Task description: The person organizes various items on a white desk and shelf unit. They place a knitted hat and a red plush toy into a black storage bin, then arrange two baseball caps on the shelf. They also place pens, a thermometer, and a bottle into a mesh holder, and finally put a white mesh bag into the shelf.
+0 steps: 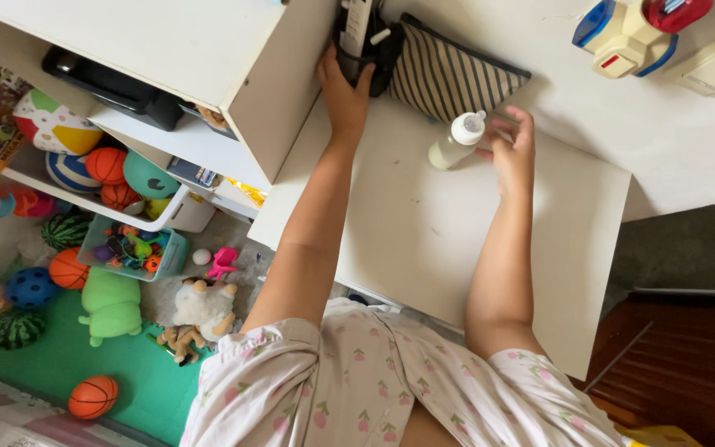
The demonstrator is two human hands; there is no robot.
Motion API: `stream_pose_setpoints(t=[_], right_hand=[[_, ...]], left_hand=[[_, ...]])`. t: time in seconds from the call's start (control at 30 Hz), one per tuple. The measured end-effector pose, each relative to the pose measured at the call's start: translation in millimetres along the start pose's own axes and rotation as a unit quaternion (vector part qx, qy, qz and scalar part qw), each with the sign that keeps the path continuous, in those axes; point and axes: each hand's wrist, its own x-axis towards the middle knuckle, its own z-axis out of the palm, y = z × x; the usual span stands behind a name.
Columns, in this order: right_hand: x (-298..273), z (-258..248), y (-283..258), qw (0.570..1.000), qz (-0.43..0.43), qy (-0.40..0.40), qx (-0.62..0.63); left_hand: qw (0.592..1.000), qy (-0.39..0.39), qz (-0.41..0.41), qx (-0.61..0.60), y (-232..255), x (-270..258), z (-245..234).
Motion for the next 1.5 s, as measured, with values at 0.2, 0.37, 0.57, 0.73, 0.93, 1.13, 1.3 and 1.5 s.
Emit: stream_pose_setpoints(t=[0.2,0.37,0.57,0.73,0.93,1.13,1.3,1.5], right_hand=[[58,22,9,0.986,-0.158,0.037,0.041],[58,25,-12,0.991,-0.084,0.102,0.018],[46,21,-47,0.986,-0.105,0.108,0.072],[37,6,-62,0.979,-0.114,0.109,0.133],[39,8,-56,0.977,-0.119,0.079,0.158],[47,10,-39,0.987,-0.091,0.104,0.077],[56,-2,-26,0.990,-0.112,0.070,0.058],[71,22,-11,0.991,-0.046,0.101,0.068]], left_hand=[[0.993,0.080,-0.014,0.088,17,-22,9],[0.975,-0.203,-0.085,0.023,44,-73,4],[0.943,-0.293,0.094,0.123,60,-66,28],[0.955,-0.235,0.100,0.153,62,-58,49],[0.917,-0.334,0.160,0.151,27,-49,67],[0.925,-0.343,0.138,0.090,13,-58,51],[0.947,-0.267,0.123,0.129,26,-54,-12],[0.982,-0.184,0.035,0.000,45,-46,-36]])
